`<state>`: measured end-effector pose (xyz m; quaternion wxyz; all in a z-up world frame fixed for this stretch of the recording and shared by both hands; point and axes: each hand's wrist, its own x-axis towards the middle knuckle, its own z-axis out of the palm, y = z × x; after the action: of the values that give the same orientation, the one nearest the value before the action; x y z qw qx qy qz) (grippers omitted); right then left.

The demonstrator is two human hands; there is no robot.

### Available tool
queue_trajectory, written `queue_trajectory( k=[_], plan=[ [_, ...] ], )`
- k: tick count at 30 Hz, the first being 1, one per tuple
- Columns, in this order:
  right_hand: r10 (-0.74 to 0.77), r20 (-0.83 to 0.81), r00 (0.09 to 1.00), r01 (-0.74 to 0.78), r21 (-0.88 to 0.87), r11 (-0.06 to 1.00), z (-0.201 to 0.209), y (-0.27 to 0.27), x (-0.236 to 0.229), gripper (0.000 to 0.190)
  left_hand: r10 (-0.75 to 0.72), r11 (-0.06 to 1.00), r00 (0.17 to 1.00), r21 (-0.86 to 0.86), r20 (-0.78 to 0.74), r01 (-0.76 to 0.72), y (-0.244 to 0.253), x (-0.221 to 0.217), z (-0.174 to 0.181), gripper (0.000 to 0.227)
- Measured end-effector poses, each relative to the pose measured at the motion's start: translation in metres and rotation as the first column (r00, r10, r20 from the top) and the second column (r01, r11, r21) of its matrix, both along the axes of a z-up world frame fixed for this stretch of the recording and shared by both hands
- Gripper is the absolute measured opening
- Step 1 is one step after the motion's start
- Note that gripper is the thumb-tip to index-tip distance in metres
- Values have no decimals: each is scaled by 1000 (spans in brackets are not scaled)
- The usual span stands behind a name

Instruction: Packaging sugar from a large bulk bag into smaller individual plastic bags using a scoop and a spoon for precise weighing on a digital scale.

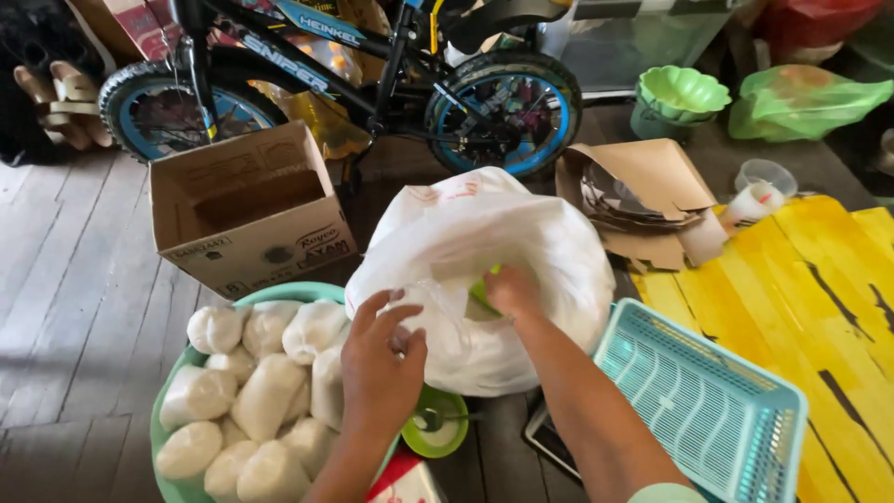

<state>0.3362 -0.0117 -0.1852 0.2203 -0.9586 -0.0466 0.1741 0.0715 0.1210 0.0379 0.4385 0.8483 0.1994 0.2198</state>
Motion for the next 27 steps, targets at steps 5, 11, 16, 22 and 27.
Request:
queue_trajectory(
  k=[5,11,16,22,27],
  plan=[
    [-47,-85,995,41,-72,997,32,14,-2,51,91,983,992,-152,-86,-103,8,-2,8,10],
    [191,93,977,-140,-394,908,8,24,13,25,202,973,979,-109,-16,-202,19,-10,11,12],
    [663,160,732,-325,-773,545,-56,34,17,24,218,940,971,-287,96,-183,19,-15,7,16],
    [544,-213,812,-584,-249,773,29,16,-12,38,200,946,972,-282,123,-159,15,-13,17,19],
    [244,-291,925,-212,137,968,46,-15,-15,42,107,972,994,-206,-28,-110,7,2,28,30]
  ],
)
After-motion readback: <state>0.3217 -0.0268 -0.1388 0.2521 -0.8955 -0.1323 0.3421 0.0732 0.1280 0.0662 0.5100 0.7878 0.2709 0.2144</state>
